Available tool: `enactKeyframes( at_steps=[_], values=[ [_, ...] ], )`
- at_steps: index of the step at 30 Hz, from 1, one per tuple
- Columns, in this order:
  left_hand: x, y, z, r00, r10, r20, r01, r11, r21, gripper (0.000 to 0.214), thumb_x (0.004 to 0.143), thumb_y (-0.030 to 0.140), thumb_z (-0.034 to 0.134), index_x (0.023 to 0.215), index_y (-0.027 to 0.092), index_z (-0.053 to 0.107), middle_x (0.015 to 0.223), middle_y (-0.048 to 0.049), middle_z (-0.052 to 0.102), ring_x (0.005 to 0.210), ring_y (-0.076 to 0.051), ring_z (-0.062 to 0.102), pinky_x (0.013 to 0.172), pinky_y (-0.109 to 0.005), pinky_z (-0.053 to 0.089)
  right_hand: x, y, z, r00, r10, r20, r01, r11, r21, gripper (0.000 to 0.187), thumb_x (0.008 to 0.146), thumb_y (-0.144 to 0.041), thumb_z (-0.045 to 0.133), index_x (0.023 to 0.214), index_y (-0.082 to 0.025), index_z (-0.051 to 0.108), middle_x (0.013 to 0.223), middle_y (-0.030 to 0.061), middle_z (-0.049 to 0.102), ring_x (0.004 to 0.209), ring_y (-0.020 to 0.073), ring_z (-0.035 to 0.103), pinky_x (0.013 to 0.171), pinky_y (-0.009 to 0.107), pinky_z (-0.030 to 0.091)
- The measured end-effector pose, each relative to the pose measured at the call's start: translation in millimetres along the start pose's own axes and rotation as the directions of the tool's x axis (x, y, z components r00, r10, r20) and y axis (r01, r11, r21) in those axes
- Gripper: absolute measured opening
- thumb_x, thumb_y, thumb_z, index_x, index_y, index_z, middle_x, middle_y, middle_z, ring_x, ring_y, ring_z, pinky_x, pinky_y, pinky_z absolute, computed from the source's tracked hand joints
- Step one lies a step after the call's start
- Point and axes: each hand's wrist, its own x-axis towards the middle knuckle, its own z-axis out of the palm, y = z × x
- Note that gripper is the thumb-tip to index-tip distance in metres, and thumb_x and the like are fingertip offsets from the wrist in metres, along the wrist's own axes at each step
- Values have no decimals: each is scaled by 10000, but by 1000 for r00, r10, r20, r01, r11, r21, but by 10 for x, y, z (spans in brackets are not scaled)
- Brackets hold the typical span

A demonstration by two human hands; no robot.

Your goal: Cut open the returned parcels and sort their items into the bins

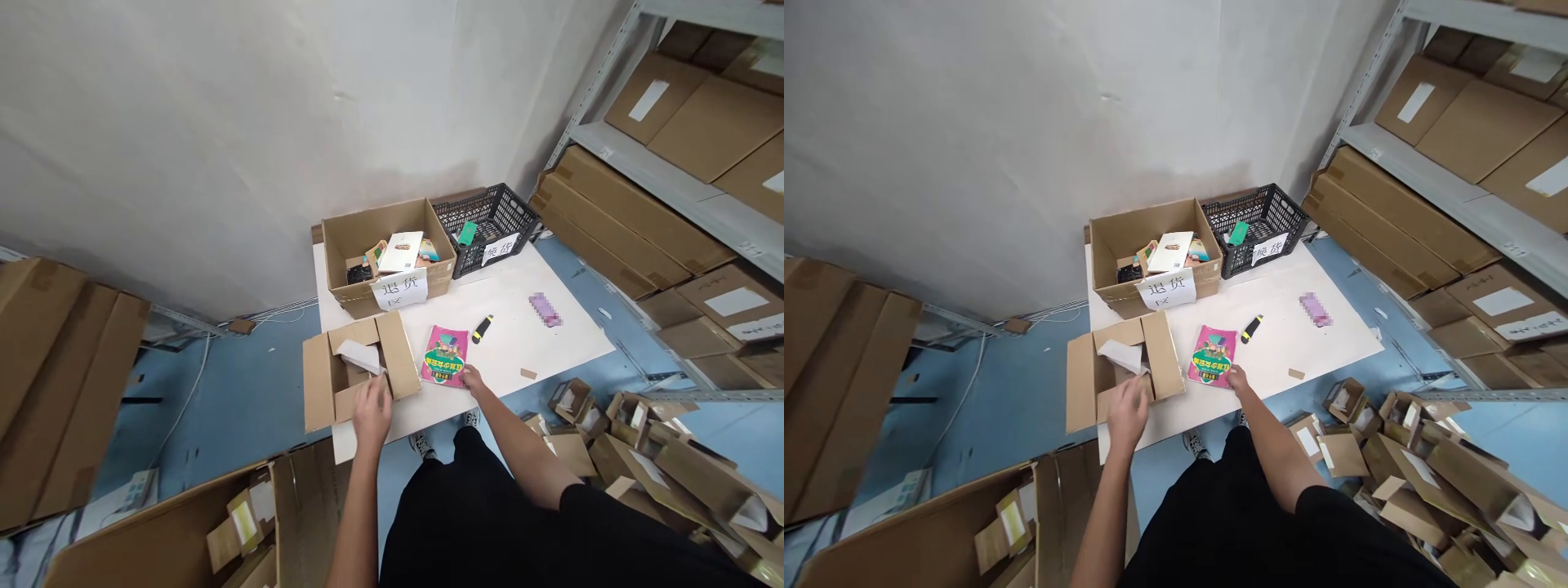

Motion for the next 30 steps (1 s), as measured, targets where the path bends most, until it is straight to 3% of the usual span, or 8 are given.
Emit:
enactKeyframes(
  at_steps=[5,8,11,15,19,23,26,30],
  values=[
    [599,636,511,944,223,245,-159,954,-253,534,991,318,480,1505,213,582,1458,-120,632,1391,-288,552,1209,-428,425,28,-518,-266,996,40,84,-44,998,53,468,576,-272,771,1025,-245,643,701,-67,662,625,150,634,594,254,511],
    [1036,872,795,954,147,260,-35,919,-392,635,960,403,554,1550,173,519,1530,-147,588,1467,-315,493,1237,-464,396,-23,-1076,-538,970,-33,242,9,995,101,535,583,-261,853,1081,-247,658,874,-13,744,709,162,687,623,253,530],
    [1361,1036,933,927,115,356,150,758,-635,710,922,561,606,1512,175,531,1454,-164,651,1366,-326,599,1139,-491,498,-113,-1589,-815,925,-113,362,62,987,151,556,621,-295,912,1119,-251,669,1019,41,779,845,213,743,697,300,582],
    [1566,1270,900,901,184,392,241,539,-807,774,832,659,712,1437,204,546,1335,-151,715,1161,-282,716,972,-430,600,-175,-1984,-1073,897,-203,393,136,972,191,582,649,-321,942,1163,-263,676,1112,56,779,965,246,754,746,329,611],
    [1618,1572,807,924,167,344,207,538,-817,833,797,603,783,1488,258,473,1423,-140,654,1172,-269,703,916,-385,615,-97,-2124,-1176,889,-270,370,173,946,276,689,650,-302,946,1265,-296,635,1208,56,764,979,238,757,724,304,613],
    [1625,1749,712,894,216,392,243,503,-830,914,790,542,808,1575,300,405,1491,-154,600,1193,-296,689,879,-398,625,61,-2226,-1281,895,-265,358,135,927,349,698,669,-293,924,1291,-322,608,1237,43,763,985,244,761,733,315,620],
    [1624,1790,619,847,260,464,280,523,-805,953,780,538,819,1606,317,398,1535,-161,562,1194,-317,685,832,-391,635,177,-2327,-1444,869,-271,415,137,936,324,681,667,-276,924,1282,-306,632,1233,50,763,997,250,757,720,308,613],
    [1629,1867,518,849,225,478,301,537,-788,960,760,485,854,1603,333,419,1565,-151,529,1164,-303,697,817,-360,636,313,-2475,-1687,808,-269,524,151,955,256,746,672,-279,929,1348,-297,613,1161,51,750,973,247,754,723,317,621]
  ],
)
